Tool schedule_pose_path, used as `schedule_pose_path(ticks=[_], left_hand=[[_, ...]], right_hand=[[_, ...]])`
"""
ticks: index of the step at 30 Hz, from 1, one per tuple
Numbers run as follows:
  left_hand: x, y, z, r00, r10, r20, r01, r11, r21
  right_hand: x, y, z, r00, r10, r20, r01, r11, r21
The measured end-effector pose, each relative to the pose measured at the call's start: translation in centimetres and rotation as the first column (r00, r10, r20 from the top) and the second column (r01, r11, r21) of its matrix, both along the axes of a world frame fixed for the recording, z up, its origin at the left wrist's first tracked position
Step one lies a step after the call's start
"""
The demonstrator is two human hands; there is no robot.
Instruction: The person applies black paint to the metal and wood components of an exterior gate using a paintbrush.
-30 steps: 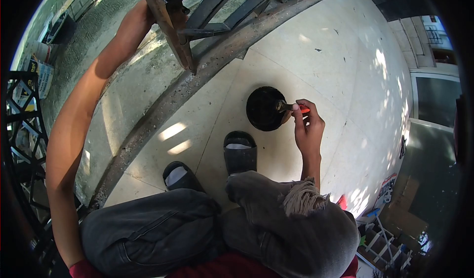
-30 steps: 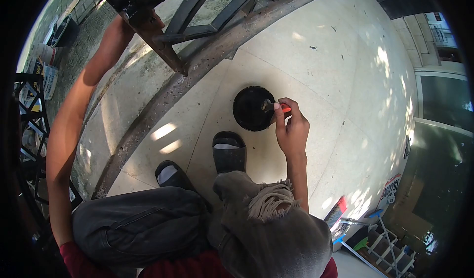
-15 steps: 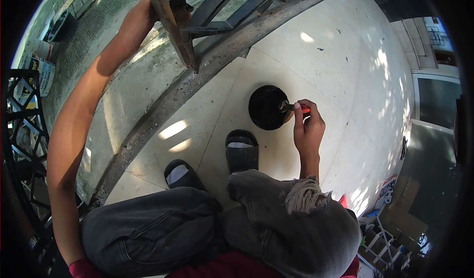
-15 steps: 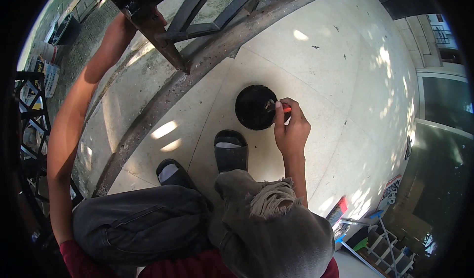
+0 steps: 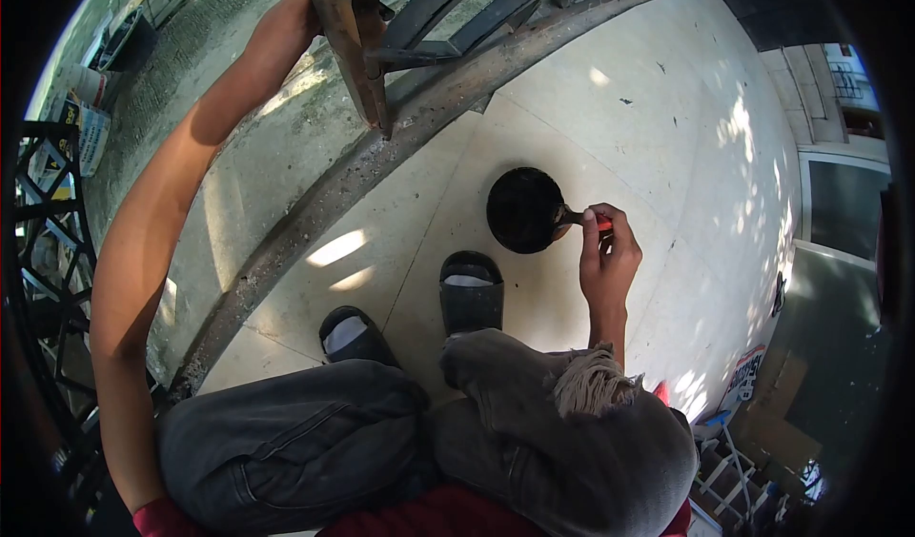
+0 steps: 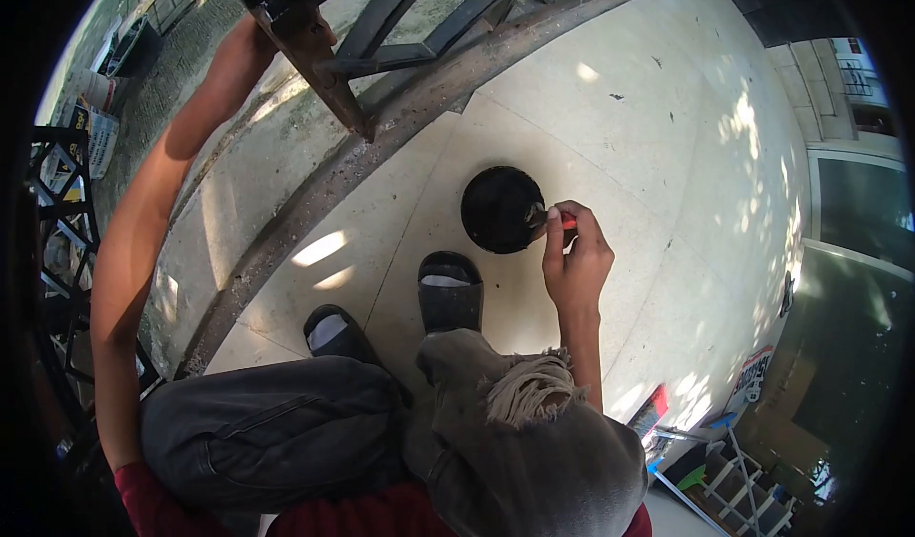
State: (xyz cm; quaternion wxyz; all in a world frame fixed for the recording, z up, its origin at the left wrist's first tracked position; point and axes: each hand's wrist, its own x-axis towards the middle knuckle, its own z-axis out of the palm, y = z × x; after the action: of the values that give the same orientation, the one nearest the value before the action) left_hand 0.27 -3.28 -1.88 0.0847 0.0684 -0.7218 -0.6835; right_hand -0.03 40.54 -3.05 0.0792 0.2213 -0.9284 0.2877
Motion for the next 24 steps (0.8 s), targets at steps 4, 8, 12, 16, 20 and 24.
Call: schedule_pose_path(ticks=[4,8,12,16,20,24], left_hand=[[0.1,0.9,0.8,1.000,0.027,0.006,-0.026,0.992,-0.125],[0.1,0.6,0.7,0.999,0.049,0.007,-0.047,0.983,-0.177],[0.5,1.6,2.1,1.000,0.001,-0.003,-0.002,0.974,-0.226],[0.6,1.7,2.0,1.000,0.013,0.006,-0.012,0.994,-0.112],[-0.1,0.6,0.9,1.000,-0.017,0.021,0.016,0.999,0.036],[-0.1,1.0,0.9,0.998,0.061,0.020,-0.061,0.998,0.006]], right_hand=[[-0.3,0.3,-0.1,0.999,0.016,0.032,-0.017,0.999,0.027],[-0.3,0.3,1.5,1.000,0.017,0.011,-0.018,0.999,0.049],[-1.1,1.0,2.6,0.986,-0.053,0.158,0.058,0.998,-0.030],[-1.6,2.4,4.5,0.949,-0.101,0.298,0.205,0.917,-0.343],[-1.6,4.2,4.2,0.894,-0.074,0.442,0.329,0.776,-0.537],[0.5,6.0,1.3,0.767,0.042,0.640,0.473,0.636,-0.609]])
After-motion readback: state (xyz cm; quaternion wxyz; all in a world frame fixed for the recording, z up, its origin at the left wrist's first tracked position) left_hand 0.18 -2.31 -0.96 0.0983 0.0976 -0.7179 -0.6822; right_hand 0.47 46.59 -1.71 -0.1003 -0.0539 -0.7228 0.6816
